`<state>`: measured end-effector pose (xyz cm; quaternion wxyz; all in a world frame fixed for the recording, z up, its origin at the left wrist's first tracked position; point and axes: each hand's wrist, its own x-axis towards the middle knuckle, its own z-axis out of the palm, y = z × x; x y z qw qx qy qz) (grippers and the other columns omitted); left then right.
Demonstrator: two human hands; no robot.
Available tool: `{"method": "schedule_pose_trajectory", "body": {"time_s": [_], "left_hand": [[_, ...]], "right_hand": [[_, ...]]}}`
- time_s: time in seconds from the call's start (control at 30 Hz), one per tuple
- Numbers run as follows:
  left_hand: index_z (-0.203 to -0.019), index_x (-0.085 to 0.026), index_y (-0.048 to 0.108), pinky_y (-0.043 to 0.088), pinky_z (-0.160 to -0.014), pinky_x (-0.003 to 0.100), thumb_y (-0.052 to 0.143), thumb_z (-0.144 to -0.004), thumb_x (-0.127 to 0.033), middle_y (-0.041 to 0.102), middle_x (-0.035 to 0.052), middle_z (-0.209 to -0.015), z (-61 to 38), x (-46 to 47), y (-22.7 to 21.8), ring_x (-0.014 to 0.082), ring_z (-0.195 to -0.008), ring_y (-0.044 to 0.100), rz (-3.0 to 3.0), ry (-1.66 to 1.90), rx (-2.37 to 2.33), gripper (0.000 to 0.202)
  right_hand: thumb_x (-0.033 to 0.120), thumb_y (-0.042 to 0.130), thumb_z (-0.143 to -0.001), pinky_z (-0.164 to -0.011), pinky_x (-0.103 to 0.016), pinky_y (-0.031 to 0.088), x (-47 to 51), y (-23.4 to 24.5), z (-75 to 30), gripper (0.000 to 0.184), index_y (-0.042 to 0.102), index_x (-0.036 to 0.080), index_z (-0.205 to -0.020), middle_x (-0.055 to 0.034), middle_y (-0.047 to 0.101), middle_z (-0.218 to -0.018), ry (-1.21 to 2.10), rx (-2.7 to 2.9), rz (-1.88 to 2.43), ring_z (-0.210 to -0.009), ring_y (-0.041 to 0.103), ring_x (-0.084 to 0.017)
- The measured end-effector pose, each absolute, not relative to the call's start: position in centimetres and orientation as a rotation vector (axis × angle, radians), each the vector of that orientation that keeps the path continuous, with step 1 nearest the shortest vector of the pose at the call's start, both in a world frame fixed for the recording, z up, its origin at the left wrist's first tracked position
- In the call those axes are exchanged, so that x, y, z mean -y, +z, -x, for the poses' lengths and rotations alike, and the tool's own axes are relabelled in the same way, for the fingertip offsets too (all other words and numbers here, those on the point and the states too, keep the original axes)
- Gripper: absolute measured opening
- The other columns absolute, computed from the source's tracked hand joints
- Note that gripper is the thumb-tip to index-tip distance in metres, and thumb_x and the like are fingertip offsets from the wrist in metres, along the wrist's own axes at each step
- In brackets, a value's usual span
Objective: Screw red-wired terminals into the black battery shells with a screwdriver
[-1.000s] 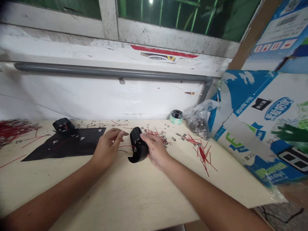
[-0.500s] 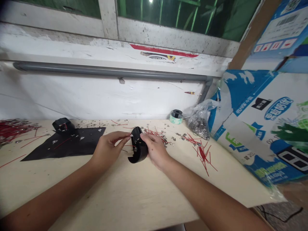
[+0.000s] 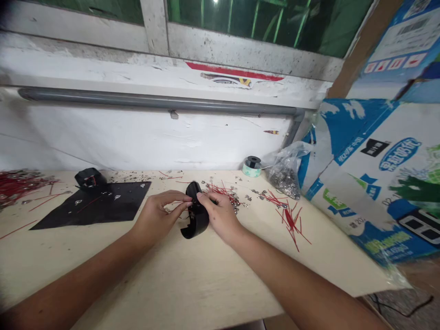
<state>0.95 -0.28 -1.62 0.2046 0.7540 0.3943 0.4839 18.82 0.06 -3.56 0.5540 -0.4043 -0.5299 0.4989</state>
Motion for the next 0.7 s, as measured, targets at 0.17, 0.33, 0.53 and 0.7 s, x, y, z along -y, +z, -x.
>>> {"method": "schedule_pose_trajectory", "body": {"time_s": [0.17, 0.33, 0.53, 0.7], "left_hand": [[-0.090, -0.020, 0.075, 0.055, -0.079, 0.034, 0.068, -0.087, -0.025, 0.077, 0.0056, -0.094, -0.89, 0.11, -2.06, 0.0200, -0.089, 0.070, -2.122, 1.356, -1.084, 0.010], [-0.088, -0.020, 0.075, 0.053, -0.081, 0.036, 0.065, -0.088, -0.021, 0.074, 0.0055, -0.089, -0.95, 0.03, -2.04, 0.0198, -0.089, 0.067, -2.177, 1.395, -1.019, 0.009], [-0.085, -0.020, 0.076, 0.052, -0.081, 0.038, 0.065, -0.088, -0.019, 0.068, 0.0073, -0.092, -1.09, 0.16, -1.79, 0.0215, -0.092, 0.063, -2.177, 1.419, -1.029, 0.011], [-0.083, -0.021, 0.076, 0.051, -0.079, 0.038, 0.065, -0.088, -0.020, 0.068, 0.0069, -0.088, -1.32, 0.48, -1.73, 0.0216, -0.090, 0.062, -2.132, 1.384, -1.051, 0.012]], "right_hand": [[0.052, 0.070, -0.082, -0.058, -0.027, 0.036, 0.02, -3.52, -18.80, 0.039, 0.064, 0.017, -0.066, -0.0003, 0.055, -0.065, 1.113, 1.317, 0.963, -0.063, 0.048, -0.016], [0.046, 0.065, -0.088, -0.060, -0.026, 0.033, 0.33, -3.27, -18.51, 0.037, 0.060, 0.017, -0.066, 0.0011, 0.048, -0.065, 1.074, 1.385, 0.937, -0.064, 0.042, -0.014], [0.047, 0.060, -0.091, -0.056, -0.026, 0.028, 0.57, -3.15, -18.50, 0.042, 0.052, 0.017, -0.063, 0.0019, 0.040, -0.063, 1.065, 1.422, 0.954, -0.062, 0.036, -0.013], [0.047, 0.059, -0.093, -0.056, -0.026, 0.028, 0.52, -3.29, -18.66, 0.042, 0.051, 0.017, -0.063, 0.0022, 0.039, -0.063, 1.072, 1.459, 0.957, -0.061, 0.036, -0.013]]}}
